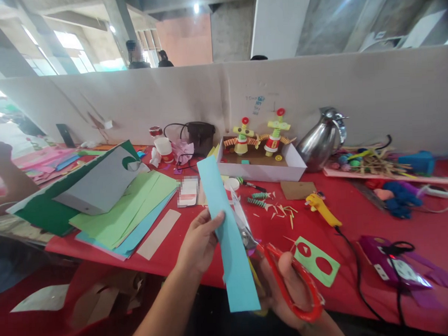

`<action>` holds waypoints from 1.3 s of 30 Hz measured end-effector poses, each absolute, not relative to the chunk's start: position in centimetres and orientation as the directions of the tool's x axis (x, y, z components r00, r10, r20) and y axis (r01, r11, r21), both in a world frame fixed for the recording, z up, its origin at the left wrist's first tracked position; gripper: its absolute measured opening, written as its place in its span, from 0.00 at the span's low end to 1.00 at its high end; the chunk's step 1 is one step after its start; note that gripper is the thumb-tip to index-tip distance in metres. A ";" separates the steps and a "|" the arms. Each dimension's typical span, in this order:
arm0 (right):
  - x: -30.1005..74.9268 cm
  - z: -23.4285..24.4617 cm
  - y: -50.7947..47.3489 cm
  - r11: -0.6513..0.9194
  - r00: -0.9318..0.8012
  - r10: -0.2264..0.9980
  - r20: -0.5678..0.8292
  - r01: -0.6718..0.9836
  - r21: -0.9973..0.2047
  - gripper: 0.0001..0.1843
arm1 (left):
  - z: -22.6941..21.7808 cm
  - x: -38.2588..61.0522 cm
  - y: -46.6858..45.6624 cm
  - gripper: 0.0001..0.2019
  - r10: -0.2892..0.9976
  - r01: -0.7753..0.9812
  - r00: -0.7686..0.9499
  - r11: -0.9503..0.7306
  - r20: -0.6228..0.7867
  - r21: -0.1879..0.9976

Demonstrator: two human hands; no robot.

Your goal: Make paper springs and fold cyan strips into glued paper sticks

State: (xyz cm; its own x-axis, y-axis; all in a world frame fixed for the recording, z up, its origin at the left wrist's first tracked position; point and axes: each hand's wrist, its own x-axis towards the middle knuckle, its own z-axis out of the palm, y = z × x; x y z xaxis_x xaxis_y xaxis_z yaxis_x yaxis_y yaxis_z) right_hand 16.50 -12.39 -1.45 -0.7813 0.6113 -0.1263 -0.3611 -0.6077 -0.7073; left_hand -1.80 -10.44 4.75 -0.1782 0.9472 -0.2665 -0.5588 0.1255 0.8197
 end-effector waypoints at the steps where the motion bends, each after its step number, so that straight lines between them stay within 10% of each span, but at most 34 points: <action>1: 16.5 -1.3 -12.3 -0.638 -0.796 0.592 -0.127 -0.367 -0.677 0.41 | 5.0 -1.9 -10.3 0.16 0.948 -0.562 -0.184 0.117 -0.261 0.819; 9: 15.9 -0.6 -11.7 -0.713 -0.822 0.556 -0.127 -0.392 -0.582 0.41 | 6.3 -2.9 -8.0 0.05 0.905 -0.611 -0.309 0.047 -0.292 0.790; 30: 15.6 -0.8 -11.6 -0.640 -0.839 0.544 -0.021 -0.399 -0.657 0.43 | 6.0 -3.0 -8.8 0.13 0.909 -0.565 -0.314 0.053 -0.275 0.823; 39: 19.8 -2.1 -11.9 -0.625 -0.804 0.591 -0.062 -0.408 -0.665 0.41 | 8.7 -8.9 -7.6 0.05 0.789 -0.077 -0.523 -0.422 0.323 0.903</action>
